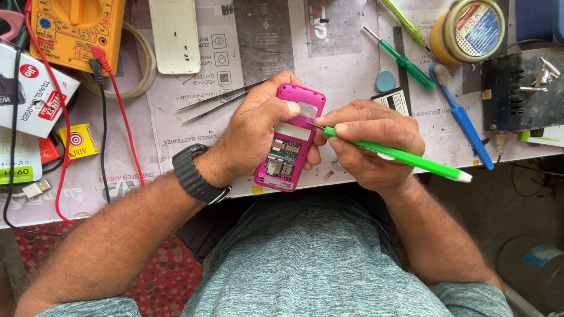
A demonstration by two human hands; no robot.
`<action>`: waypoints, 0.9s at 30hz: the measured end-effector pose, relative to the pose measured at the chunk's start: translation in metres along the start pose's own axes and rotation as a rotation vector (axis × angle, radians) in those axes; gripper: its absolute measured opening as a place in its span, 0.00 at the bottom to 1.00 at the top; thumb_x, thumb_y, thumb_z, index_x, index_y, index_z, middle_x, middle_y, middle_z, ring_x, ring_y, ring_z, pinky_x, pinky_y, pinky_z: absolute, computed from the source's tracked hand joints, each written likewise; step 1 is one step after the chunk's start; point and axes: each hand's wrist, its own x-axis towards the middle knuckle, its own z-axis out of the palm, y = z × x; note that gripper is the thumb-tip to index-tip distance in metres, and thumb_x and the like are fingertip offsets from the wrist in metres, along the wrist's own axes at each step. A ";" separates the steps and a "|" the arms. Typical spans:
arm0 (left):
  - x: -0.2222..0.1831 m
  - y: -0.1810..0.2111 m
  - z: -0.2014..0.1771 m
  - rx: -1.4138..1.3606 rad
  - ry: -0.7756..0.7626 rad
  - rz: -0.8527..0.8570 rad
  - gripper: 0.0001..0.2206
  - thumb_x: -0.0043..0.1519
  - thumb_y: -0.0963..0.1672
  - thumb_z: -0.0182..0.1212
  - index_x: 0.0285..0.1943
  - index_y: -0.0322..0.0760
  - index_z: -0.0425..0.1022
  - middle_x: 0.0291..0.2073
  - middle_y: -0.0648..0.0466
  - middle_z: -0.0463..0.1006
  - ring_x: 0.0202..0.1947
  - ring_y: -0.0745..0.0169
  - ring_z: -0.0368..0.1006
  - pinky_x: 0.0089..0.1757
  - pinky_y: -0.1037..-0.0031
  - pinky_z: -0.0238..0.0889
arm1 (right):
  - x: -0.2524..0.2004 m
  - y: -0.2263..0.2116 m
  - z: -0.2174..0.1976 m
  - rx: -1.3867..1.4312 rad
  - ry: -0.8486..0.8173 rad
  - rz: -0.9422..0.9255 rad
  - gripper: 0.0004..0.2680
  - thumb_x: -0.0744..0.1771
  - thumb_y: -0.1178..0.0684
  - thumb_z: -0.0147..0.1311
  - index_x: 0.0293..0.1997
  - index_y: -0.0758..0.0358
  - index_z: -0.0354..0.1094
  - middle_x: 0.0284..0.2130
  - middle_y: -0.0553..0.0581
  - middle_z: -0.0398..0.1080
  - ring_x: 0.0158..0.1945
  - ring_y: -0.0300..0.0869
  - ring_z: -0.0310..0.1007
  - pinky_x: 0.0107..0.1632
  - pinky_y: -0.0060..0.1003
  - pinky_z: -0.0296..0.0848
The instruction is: The person disassembles a pink mobile phone, removes the back cover, and uses a green utility knife to pry open internal components. They manipulate the phone's casing and internal parts, including the battery compartment, and attempt to reassemble the device.
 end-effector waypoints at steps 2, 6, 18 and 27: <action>0.000 0.000 0.001 -0.023 0.019 -0.023 0.10 0.67 0.42 0.43 0.53 0.30 0.62 0.37 0.36 0.79 0.31 0.48 0.81 0.32 0.63 0.78 | -0.005 0.001 0.001 0.082 0.075 0.033 0.07 0.69 0.63 0.59 0.49 0.66 0.66 0.43 0.68 0.76 0.41 0.47 0.82 0.39 0.36 0.83; 0.000 0.000 0.001 -0.042 0.033 -0.022 0.10 0.66 0.43 0.42 0.53 0.31 0.61 0.37 0.35 0.78 0.31 0.49 0.81 0.32 0.63 0.79 | -0.009 0.002 0.005 0.207 0.233 0.048 0.08 0.71 0.56 0.58 0.53 0.64 0.65 0.50 0.68 0.74 0.45 0.46 0.80 0.47 0.39 0.84; 0.001 -0.006 -0.002 -0.059 0.005 0.027 0.11 0.67 0.43 0.41 0.54 0.31 0.60 0.37 0.34 0.78 0.31 0.48 0.81 0.32 0.62 0.78 | -0.019 0.011 0.007 0.349 0.323 0.252 0.06 0.72 0.61 0.60 0.52 0.66 0.68 0.42 0.62 0.74 0.43 0.43 0.79 0.47 0.37 0.82; 0.002 -0.006 -0.002 -0.043 0.025 0.018 0.11 0.67 0.43 0.42 0.54 0.31 0.60 0.37 0.34 0.78 0.31 0.48 0.81 0.32 0.61 0.79 | -0.018 0.013 0.004 0.514 0.391 0.376 0.06 0.70 0.61 0.62 0.50 0.69 0.70 0.39 0.63 0.75 0.41 0.45 0.79 0.46 0.44 0.84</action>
